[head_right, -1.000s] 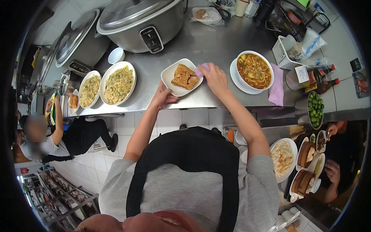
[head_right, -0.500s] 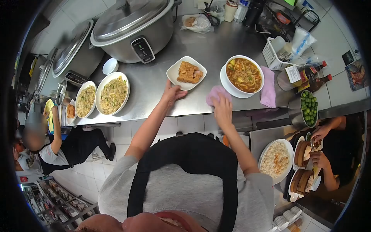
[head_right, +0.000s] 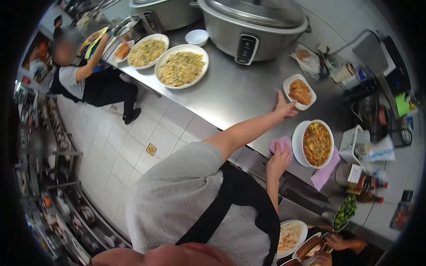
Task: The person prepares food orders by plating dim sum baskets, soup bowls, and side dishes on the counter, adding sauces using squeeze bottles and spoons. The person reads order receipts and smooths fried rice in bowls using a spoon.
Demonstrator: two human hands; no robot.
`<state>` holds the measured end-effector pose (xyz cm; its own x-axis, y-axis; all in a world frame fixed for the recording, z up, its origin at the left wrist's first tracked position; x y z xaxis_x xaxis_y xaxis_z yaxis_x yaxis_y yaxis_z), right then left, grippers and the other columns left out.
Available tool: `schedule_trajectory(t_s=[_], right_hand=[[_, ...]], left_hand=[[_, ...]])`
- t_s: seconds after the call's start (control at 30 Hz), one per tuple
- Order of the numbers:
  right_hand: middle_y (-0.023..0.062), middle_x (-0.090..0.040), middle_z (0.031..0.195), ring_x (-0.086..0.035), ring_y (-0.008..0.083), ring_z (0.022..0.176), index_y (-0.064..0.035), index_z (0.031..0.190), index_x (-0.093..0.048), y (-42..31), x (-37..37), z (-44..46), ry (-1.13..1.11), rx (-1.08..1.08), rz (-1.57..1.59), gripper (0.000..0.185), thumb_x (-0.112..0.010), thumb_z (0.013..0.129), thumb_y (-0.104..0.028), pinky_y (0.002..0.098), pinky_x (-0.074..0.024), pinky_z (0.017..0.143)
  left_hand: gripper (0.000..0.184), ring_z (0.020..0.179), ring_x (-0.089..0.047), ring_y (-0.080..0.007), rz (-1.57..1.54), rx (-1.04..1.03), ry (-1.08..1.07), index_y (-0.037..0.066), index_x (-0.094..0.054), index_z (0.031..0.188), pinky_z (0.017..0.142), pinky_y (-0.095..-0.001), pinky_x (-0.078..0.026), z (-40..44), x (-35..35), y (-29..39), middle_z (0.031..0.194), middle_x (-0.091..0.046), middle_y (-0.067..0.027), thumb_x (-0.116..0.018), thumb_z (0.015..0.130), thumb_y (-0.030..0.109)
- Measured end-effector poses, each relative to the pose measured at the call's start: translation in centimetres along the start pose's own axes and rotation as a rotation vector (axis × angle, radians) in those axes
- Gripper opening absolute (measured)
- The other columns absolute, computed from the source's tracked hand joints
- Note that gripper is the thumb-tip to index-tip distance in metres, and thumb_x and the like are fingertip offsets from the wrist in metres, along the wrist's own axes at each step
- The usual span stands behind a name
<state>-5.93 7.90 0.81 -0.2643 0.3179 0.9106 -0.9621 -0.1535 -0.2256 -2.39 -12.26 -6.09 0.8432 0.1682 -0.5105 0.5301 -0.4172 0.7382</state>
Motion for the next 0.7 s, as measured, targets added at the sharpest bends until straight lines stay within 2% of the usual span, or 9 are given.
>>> schedule_trajectory(t_s=[0.1, 0.2, 0.27, 0.3, 0.33, 0.43, 0.47, 0.6, 0.7], right_hand=[[0.0218, -0.039, 0.117, -0.039, 0.0392, 0.105, -0.0084, 0.112, -0.049, -0.2, 0.2, -0.3, -0.017, 0.031, -0.019, 0.044, -0.05, 0.069, 0.001, 0.0444, -0.0313, 0.089], [0.0229, -0.039, 0.117, -0.038, 0.0401, 0.106, -0.0075, 0.113, -0.048, -1.2, 0.6, 0.0, -0.01, 0.055, -0.015, 0.045, -0.051, 0.069, 0.001, 0.0448, -0.0301, 0.09], [0.0236, -0.039, 0.117, -0.037, 0.0405, 0.107, -0.0071, 0.114, -0.048, -1.3, -0.3, 0.5, -0.001, 0.063, -0.072, 0.045, -0.051, 0.069, 0.0, 0.0449, -0.0295, 0.091], [0.0242, -0.039, 0.117, -0.037, 0.0408, 0.107, -0.0066, 0.114, -0.048, -1.3, -1.0, 0.9, 0.016, 0.075, -0.108, 0.045, -0.051, 0.069, 0.0, 0.045, -0.0298, 0.09], [0.0245, -0.039, 0.116, -0.038, 0.0408, 0.106, -0.0059, 0.113, -0.048, -1.5, -1.6, 1.5, 0.025, 0.045, -0.124, 0.044, -0.051, 0.07, 0.0, 0.0456, -0.0301, 0.09], [0.0245, -0.04, 0.115, -0.039, 0.0402, 0.105, -0.0049, 0.112, -0.049, -4.5, -3.4, 4.3, 0.068, 0.002, -0.178, 0.042, -0.051, 0.07, 0.0, 0.0455, -0.0306, 0.089], [0.0243, -0.041, 0.115, -0.04, 0.0398, 0.104, -0.0047, 0.112, -0.049, -5.9, -4.2, 5.6, 0.088, -0.008, -0.194, 0.042, -0.051, 0.07, 0.0, 0.0451, -0.0308, 0.089], [0.0234, -0.041, 0.116, -0.04, 0.0395, 0.105, -0.0068, 0.113, -0.048, -10.7, -7.8, 9.9, 0.058, -0.025, -0.173, 0.043, -0.049, 0.071, 0.0, 0.0449, -0.032, 0.089], [0.0227, -0.041, 0.116, -0.041, 0.0378, 0.105, -0.0076, 0.113, -0.048, -13.9, -9.3, 12.0, 0.024, -0.045, -0.186, 0.042, -0.05, 0.072, -0.001, 0.0434, -0.0335, 0.089]], left_hand=[[0.07, 0.074, -0.061, -0.0174, 0.198, -0.129, -0.332, 0.013, -0.007, 0.135, 0.061, -0.0288, -0.051, -4.8, 2.7, 4.7, 0.099, -0.056, -0.0141, -0.053, 0.083, 0.018], [0.039, 0.082, -0.06, -0.0172, 0.259, -0.314, -0.577, 0.002, -0.045, 0.117, 0.071, -0.0271, -0.048, -13.3, 11.3, 14.2, 0.095, -0.059, -0.0107, -0.052, 0.083, 0.019], [0.029, 0.07, -0.059, -0.0149, 0.285, -0.507, -0.197, 0.002, -0.053, 0.104, 0.065, -0.0247, -0.049, -15.1, 24.0, 22.2, 0.081, -0.061, -0.0072, -0.047, 0.082, 0.019], [0.026, 0.057, -0.052, -0.0101, 0.22, -0.602, 0.275, 0.002, -0.055, 0.098, 0.053, -0.0235, -0.046, -14.8, 33.1, 25.3, 0.072, -0.057, -0.0045, -0.044, 0.082, 0.021], [0.021, 0.054, -0.051, -0.01, -0.054, -0.882, 0.448, 0.003, -0.053, 0.096, 0.045, -0.0195, -0.038, -13.3, 44.1, 27.6, 0.07, -0.057, -0.0051, -0.044, 0.084, 0.018], [0.022, 0.051, -0.049, -0.0138, -0.321, -0.884, 0.939, 0.005, -0.042, 0.1, 0.04, -0.0209, -0.036, -16.8, 61.8, 34.4, 0.078, -0.056, -0.0115, -0.045, 0.084, 0.021], [0.04, 0.061, -0.057, -0.0233, -0.364, -0.823, 0.89, 0.006, -0.025, 0.117, 0.046, -0.0276, -0.045, -15.2, 66.2, 35.4, 0.086, -0.055, -0.0179, -0.044, 0.085, 0.02], [0.071, 0.078, -0.058, -0.0376, -0.329, -0.588, 0.71, 0.014, 0.01, 0.126, 0.057, -0.0395, -0.051, -10.7, 70.0, 39.2, 0.1, -0.047, -0.0274, -0.047, 0.084, 0.016], [0.081, 0.074, -0.059, -0.0373, -0.339, -0.575, 0.67, 0.021, 0.01, 0.125, 0.055, -0.0388, -0.053, -8.3, 72.2, 40.4, 0.1, -0.046, -0.0262, -0.05, 0.075, -0.003]])
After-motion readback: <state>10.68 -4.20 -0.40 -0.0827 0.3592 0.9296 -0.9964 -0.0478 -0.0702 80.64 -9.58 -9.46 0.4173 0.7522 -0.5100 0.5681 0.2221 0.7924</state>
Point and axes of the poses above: each hand's wrist, its own z-axis towards the middle knuckle, its own x-axis out of the back of the hand, y = z × x, the point moved 8 cm from there along z, towards the middle knuckle
